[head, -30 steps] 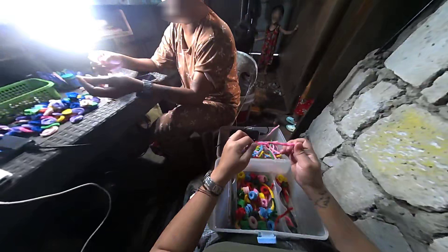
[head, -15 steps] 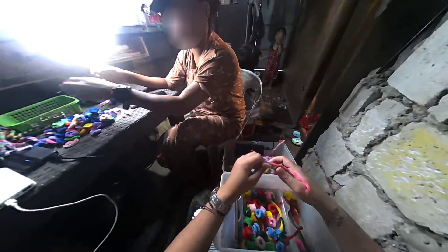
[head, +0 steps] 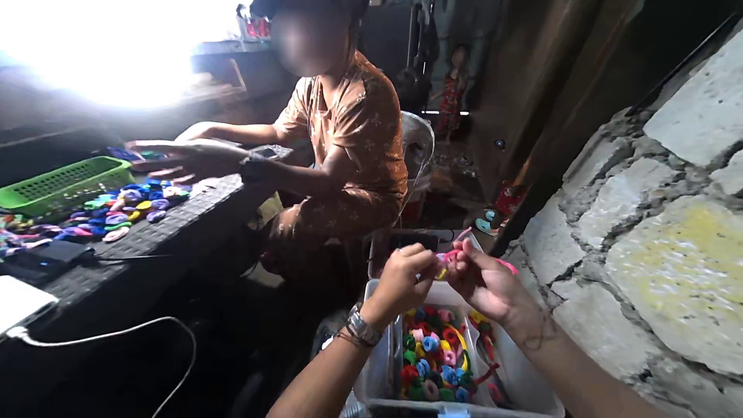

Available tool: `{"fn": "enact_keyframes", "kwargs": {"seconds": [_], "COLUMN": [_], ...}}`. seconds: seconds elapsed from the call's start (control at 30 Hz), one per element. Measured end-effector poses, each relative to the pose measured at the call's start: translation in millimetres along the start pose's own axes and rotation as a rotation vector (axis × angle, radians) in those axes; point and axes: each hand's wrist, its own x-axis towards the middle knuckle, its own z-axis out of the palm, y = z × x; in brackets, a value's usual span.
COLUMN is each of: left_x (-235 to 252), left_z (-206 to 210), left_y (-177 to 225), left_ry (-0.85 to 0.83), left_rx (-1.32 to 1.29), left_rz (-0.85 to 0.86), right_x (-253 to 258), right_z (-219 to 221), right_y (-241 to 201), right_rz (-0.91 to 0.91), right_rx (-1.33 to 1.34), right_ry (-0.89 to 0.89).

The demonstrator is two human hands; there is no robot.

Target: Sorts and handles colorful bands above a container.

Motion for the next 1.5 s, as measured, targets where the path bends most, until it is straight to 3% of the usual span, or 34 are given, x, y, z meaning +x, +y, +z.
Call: {"fn": "enact_keyframes", "kwargs": {"seconds": [0.17, 0.27, 0.37, 0.47, 0.57, 0.67, 0.73, 0.8, 0.87, 0.93, 1.03, 1.07, 1.23, 1.3, 1.37, 1.5], "left_x": [0.3, 1.6, -2.2, 0.5, 1.1, -10.1, -14.1, -11.2, -7.6, -7.9, -6.7, -6.2, -1.5, -1.8, -2.0, -2.5], "left_z": [-4.6, -9.4, -13.1, -13.6, -11.5, -17.2, -15.0, -10.3, -7.6, -6.4, -3.6, -2.6, -0.3, 0.4, 1.4, 4.0], "left_y": [1.7, -1.2, -7.6, -3.0, 1.1, -10.3, -17.9, -14.5, -11.1, -13.3, -22.7, -24.4, -16.8, -16.2, -17.1, -16.6], "left_ry": [0.003, 0.014, 0.099, 0.195, 0.243, 0.327, 0.349, 0.307, 0.258, 0.216, 0.174, 0.163, 0.05, -0.027, -0.081, -0.096], "left_rx": [0.046, -0.273, -0.626, -0.929, -1.08, -0.89, -0.598, -0.45, -0.378, -0.341, -0.339, -0.335, -0.105, -0.053, -0.052, -0.091], "left_rz": [-0.211, -0.44, -0.537, -0.637, -0.701, -0.592, -0.534, -0.545, -0.534, -0.525, -0.537, -0.54, -0.504, -0.497, -0.484, -0.45], "right_x": [6.6, 13.8, 19.3, 20.2, 17.0, 15.5, 19.2, 24.5, 30.9, 33.0, 18.5, 13.8, 8.2, 4.7, 0.5, -5.0], "right_z": [9.4, -5.6, -24.9, -35.2, -39.5, -38.1, -32.9, -35.9, -34.1, -26.7, -25.4, -22.4, -24.0, -27.7, -23.4, -20.6], "right_y": [-4.7, -2.9, -2.5, -2.9, -1.0, -6.7, -7.6, -3.4, -3.1, 2.8, 12.4, 15.9, 59.3, 70.7, 74.5, 75.6], "right_rz": [-0.101, -0.171, -0.387, -0.651, -0.738, -0.656, -0.641, -0.609, -0.37, -0.147, -0.498, -0.534, 0.112, 0.09, 0.093, 0.321], "right_rx": [-0.093, -0.256, -0.654, -1.002, -0.987, -0.507, -0.446, -0.876, -1.462, -1.739, -1.672, -1.651, -1.978, -1.97, -1.99, -2.187], "right_ry": [0.001, -0.305, -0.569, -0.469, -0.359, -0.271, -0.158, -0.078, -0.121, -0.143, -0.216, -0.297, -0.821, -0.946, -0.965, -0.865]}}
